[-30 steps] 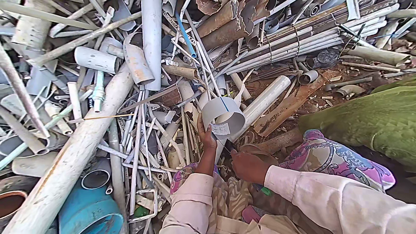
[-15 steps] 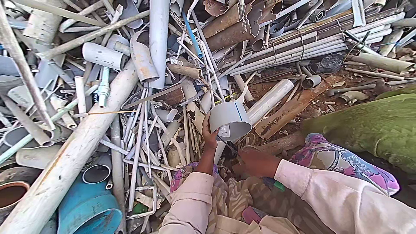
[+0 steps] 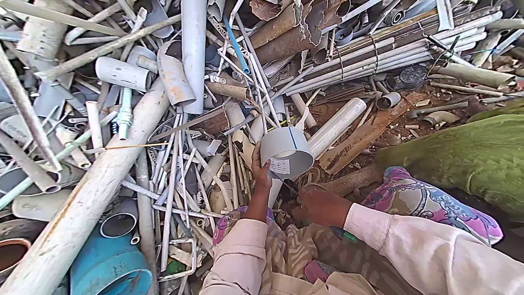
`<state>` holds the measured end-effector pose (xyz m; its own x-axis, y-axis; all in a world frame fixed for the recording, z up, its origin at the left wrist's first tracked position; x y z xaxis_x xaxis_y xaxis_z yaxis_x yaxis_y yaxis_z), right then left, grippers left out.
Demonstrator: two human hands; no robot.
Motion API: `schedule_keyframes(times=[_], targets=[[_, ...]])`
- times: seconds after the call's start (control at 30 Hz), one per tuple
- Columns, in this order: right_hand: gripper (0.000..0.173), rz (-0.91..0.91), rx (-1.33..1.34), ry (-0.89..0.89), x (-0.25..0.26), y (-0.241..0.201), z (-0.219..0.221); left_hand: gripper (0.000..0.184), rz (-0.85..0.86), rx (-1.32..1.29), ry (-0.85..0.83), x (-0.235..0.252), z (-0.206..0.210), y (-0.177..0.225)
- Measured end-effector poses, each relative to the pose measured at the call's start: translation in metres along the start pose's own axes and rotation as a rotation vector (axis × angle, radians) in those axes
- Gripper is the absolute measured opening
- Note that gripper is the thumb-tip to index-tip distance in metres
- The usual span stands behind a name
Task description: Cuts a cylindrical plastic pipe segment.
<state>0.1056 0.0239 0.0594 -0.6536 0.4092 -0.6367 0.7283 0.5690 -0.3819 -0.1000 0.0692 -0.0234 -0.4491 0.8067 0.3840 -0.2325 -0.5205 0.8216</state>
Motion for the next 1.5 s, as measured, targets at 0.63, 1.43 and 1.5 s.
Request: schedule_keyframes(times=[0.63, 1.43, 1.5], targets=[[0.039, -0.024, 0.029, 0.01, 0.005, -0.005, -0.001, 0.076, 0.014, 0.022, 0.089, 0.004, -0.002, 0.011], [0.042, -0.017, 0.123, 0.001, 0.007, -0.011, 0.013, 0.083, 0.073, 0.194, 0.015, -0.015, 0.01, 0.0], [0.042, -0.001, 0.155, 0.029, 0.011, -0.013, 0.018, 0.079, 0.083, 0.131, 0.106, -0.013, 0.011, 0.0]])
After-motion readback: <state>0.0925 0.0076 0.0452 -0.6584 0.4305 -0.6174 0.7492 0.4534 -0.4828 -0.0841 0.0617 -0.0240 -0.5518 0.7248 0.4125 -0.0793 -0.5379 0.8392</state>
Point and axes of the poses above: each hand's wrist, its own x-axis towards the middle knuckle, its own z-axis out of the palm, y = z × x, the point moved 3 cm from there along x, towards the middle knuckle, and after that the axes turned 12 degrees about -x, right-handed, at the moved point
